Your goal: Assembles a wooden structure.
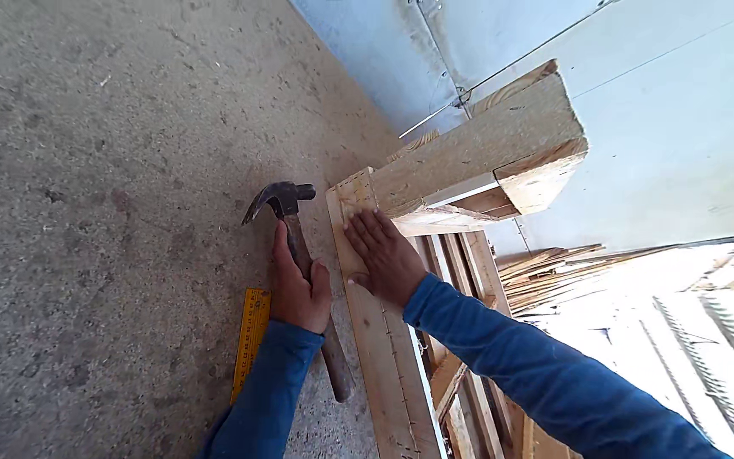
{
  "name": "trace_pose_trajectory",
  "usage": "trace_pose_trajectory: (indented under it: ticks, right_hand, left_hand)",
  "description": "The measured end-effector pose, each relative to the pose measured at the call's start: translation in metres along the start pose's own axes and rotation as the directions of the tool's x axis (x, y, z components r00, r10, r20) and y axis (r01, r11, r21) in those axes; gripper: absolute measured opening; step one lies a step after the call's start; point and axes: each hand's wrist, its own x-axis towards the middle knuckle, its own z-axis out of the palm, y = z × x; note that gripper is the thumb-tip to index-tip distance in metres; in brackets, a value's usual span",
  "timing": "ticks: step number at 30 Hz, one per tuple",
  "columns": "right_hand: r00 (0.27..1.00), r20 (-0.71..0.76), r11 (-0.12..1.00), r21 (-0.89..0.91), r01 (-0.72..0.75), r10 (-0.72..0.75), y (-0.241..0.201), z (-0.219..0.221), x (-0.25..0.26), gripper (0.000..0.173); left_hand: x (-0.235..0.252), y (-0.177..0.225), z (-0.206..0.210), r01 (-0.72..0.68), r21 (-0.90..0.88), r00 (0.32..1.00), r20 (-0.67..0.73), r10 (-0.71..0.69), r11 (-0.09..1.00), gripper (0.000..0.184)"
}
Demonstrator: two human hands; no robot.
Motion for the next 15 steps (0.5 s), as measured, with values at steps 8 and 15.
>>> trace_pose_trajectory:
  ticks: [8, 15]
  right_hand:
    - [0.989, -0.026, 0.989, 0.008, -0.144, 0.145, 0.009, -0.01, 0.034, 0.108]
    - [0.994, -0.068, 0.996, -0.029, -0.083, 0.081, 0.008, -0.012, -0.012, 0.104]
  left_hand:
    - [0.001, -0.003, 0.001, 0.017, -0.003, 1.0, 0.009, -0.017, 1.0, 0.089]
    - [0.001, -0.003, 0.002, -0.017, -0.045, 1.0, 0.011, 0.017, 0.999, 0.091]
